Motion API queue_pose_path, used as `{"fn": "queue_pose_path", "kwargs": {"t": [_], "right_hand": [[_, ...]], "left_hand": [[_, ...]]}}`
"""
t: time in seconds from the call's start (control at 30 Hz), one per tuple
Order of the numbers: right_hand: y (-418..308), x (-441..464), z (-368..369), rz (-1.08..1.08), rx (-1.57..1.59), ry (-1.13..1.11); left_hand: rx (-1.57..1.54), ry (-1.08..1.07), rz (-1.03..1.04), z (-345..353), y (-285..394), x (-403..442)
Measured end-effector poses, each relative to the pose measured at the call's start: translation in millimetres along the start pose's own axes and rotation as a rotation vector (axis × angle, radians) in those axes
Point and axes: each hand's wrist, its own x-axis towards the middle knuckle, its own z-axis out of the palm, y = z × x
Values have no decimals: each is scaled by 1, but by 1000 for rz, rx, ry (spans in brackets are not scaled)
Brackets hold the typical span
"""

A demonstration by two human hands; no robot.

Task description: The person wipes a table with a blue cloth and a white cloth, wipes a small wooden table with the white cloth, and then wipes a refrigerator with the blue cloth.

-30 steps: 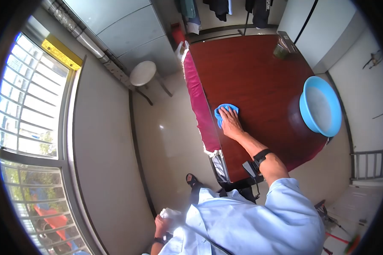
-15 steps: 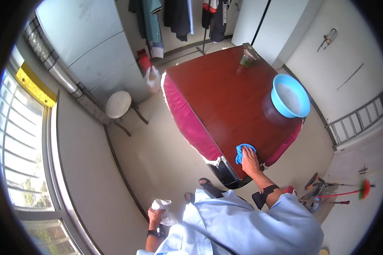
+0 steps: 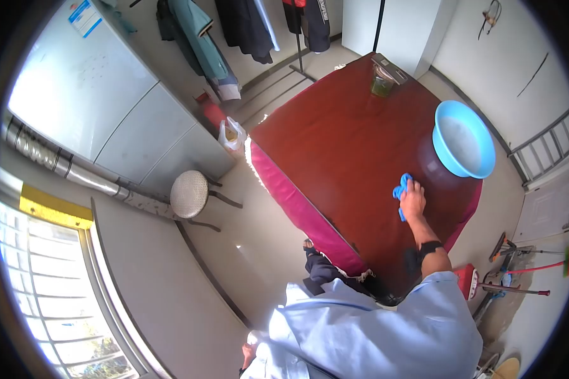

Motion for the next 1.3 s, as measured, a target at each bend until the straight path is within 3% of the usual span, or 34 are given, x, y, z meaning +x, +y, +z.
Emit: {"fn": "queue_pose_path", "kwargs": {"t": [0.1,0.23,0.33,0.4,0.5,0.57,0.6,0.63,0.7,0.83,0.9,1.13,1.2,1.3], "right_hand": [[-13,85,14,290,103,-31],[15,182,24,521,306,109],[30,217,34,448,570,209],[9,200,13,288,392,153],[-31,139,7,243,481,163],[-74,84,-10,552,971,-172],[-102,60,-20,530,1074,-215],[-124,37,-28,511,1174,-247],[-151,-2,-30,234,1173,-316],[-207,-14,-57,298,1359,-454],[-223,-3,-60,469,1482,-478],[-228,21,-45,881,1966,-413],[-231,25,-39,921,1871,-451],[-234,31,-26,900,1690,-548]], "left_hand": [[-71,6,15,-48,56,18],[-238,27,129,-114,136,40],[-412,22,303,-158,236,52],[-534,25,424,-170,312,66],[-596,-157,430,-180,443,50],[-639,-403,800,-173,495,55],[-596,-453,860,-158,507,81],[-607,-507,810,-141,531,76],[-730,-652,708,-111,582,47],[-776,-1088,586,-54,629,38],[-732,-1281,517,-36,640,52],[-441,-1468,508,-24,679,64],[-433,-1539,511,-21,684,71],[-204,-1390,515,-26,685,87]]}}
